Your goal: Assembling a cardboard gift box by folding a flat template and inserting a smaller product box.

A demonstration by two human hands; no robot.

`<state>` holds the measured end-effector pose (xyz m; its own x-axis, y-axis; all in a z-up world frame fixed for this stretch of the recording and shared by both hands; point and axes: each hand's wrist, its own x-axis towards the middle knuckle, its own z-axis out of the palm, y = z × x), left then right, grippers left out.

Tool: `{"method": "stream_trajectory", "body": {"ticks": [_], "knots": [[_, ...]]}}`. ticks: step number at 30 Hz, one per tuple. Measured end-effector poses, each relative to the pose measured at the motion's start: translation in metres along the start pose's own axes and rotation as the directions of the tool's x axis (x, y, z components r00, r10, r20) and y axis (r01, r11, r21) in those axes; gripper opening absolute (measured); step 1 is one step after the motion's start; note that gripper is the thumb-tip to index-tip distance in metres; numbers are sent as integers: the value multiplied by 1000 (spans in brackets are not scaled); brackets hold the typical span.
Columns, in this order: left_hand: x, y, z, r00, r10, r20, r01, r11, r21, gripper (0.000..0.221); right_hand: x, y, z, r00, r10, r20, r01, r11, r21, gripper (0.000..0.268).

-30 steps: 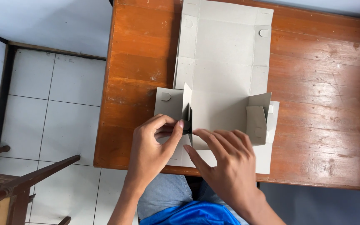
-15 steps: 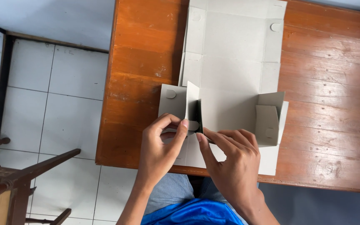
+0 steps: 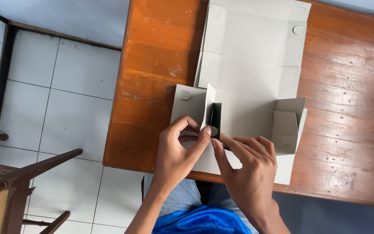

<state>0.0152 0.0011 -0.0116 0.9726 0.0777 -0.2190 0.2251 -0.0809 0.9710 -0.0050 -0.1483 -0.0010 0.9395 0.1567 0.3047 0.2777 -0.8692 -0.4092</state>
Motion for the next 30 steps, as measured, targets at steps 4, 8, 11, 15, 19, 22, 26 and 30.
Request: {"method": "stream_trajectory", "body": {"ticks": [4, 8, 11, 15, 19, 22, 26, 30], "knots": [[-1, -2, 5, 999, -24, -23, 24, 1000, -16, 22, -2, 0, 1, 1000, 0, -14, 0, 1000, -1, 10], [0, -5, 6, 1000, -24, -17, 22, 997, -78, 22, -4, 1, 0, 999, -39, -21, 37, 998, -54, 13], [2, -7, 4, 999, -33, 5, 34, 994, -108, 22, -3, 1, 0, 997, -71, -13, 70, 992, -101, 13], [5, -9, 3, 995, -87, 40, 91, 986, -138, 23, -1, 0, -2, 994, -106, 8, 106, 985, -136, 15], [7, -8, 1, 995, -86, 48, 92, 985, -144, 25, 2, -1, -3, 992, -121, 23, 124, 982, -141, 14], [7, -8, 0, 991, -123, 56, 130, 982, -140, 26, 3, -1, -3, 993, -117, 28, 120, 983, -139, 13], [6, -8, 0, 994, -95, 46, 101, 983, -154, 25, 4, -2, -3, 989, -143, 30, 146, 978, -150, 13], [5, -10, 2, 999, -43, 18, 45, 984, -173, 25, 4, -1, -4, 990, -124, 64, 131, 985, -114, 14]]}}
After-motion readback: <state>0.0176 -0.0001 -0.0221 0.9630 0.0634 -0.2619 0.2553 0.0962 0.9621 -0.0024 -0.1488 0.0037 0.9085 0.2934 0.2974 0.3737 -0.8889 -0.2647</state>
